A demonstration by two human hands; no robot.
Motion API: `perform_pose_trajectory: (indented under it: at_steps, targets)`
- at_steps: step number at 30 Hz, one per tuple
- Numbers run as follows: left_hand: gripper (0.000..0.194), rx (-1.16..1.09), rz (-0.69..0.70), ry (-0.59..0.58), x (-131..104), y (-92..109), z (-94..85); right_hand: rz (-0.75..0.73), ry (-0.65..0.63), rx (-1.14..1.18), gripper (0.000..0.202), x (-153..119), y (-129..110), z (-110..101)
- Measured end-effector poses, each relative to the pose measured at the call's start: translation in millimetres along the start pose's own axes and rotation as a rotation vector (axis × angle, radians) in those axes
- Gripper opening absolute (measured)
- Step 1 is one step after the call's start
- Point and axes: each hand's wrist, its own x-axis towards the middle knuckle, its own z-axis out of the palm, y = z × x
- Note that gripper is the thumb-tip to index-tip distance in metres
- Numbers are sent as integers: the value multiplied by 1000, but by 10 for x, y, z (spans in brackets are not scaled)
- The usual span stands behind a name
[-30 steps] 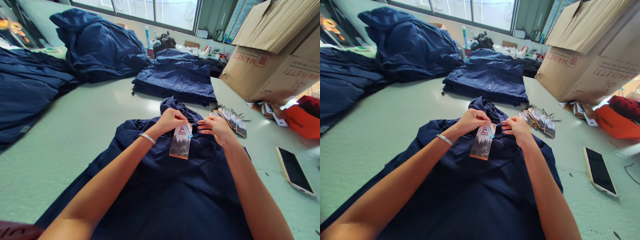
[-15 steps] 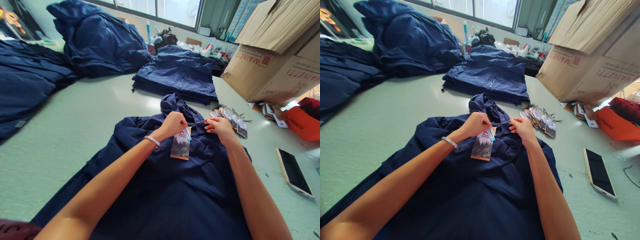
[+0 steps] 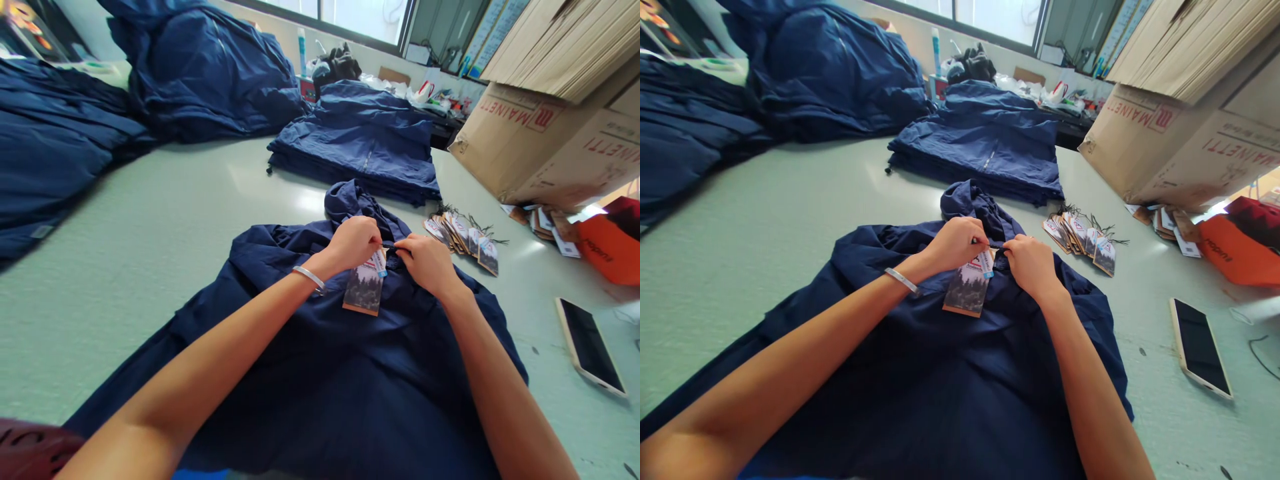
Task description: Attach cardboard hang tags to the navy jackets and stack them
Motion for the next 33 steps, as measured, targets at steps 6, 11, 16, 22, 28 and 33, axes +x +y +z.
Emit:
perform_pose_trajectory:
  at_steps: [6, 11, 16, 22, 28, 33]
  targets:
    - [24, -43, -25, -9, 3, -21, -30, 149, -210, 546, 17, -24, 50, -103]
    - [21, -62, -25, -4, 8, -20, -52, 340, -441, 831, 26, -25, 99, -168]
    - [20, -111, -31, -8, 3, -27, -58, 447, -468, 983, 28, -8, 213, -124]
    - [20, -151, -34, 9, 2, -33, -53, 467, -515, 1117, 30, -27, 224, -134]
    - [19, -234, -67, 15, -1, -35, -44, 431, -567, 1326, 29, -32, 183, -151]
    - [10, -480, -171, 98, -3, -38, 28, 444, -370, 1617, 22, -1, 199, -58]
